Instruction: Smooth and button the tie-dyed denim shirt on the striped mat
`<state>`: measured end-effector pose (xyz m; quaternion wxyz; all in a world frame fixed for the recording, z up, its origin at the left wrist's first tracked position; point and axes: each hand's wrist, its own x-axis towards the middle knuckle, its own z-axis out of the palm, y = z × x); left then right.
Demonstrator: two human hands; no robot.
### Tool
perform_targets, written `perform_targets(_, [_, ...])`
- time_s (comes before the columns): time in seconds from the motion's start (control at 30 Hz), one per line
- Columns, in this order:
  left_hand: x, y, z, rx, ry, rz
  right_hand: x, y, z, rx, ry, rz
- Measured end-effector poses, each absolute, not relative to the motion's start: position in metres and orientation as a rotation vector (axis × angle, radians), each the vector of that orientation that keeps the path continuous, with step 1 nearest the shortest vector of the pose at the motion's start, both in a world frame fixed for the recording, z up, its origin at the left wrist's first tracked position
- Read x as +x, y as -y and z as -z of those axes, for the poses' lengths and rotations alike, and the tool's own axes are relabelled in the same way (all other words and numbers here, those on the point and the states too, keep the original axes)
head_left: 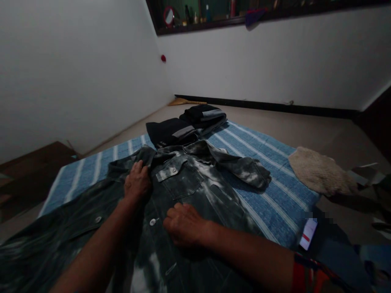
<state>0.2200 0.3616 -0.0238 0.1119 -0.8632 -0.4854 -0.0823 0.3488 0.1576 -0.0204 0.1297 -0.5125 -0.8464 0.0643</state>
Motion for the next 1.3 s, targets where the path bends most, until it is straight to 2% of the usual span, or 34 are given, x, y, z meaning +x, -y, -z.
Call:
perform_targets(0.23, [0.214,-0.339,0.033,-2.553,1.491,0.235,0.343,-0.153,0.038,-1.505,2.397,-0.206])
perform_targets(0.43, [0.214,-0.321,0.043,-2.573,1.837,0.113,0.340,-0.148,0.040,-1.534,2.342,-0.290])
perform_targets(0.7, [0.215,-0.325,0.036,-2.399,1.764,0.390,0.339,-0.148,0.057,-1.507,2.280,-0.365])
perform_targets(0.9, [0.198,-0.369,0.001,-2.368,1.873,0.209,0.340,-0.150,0.070,-1.470,2.214,-0.401])
perform_targets(1.03, [0.174,-0.403,-0.017,-2.540,1.819,-0.058,0.340,-0.150,0.076,-1.372,2.141,-0.421])
perform_targets(1.17, [0.158,-0.411,-0.017,-2.626,1.729,-0.232,0.340,-0.149,0.082,-1.305,2.074,-0.418])
perform_targets(1.3, [0.155,-0.401,-0.006,-2.584,1.692,-0.190,0.341,-0.150,0.086,-1.256,2.074,-0.394])
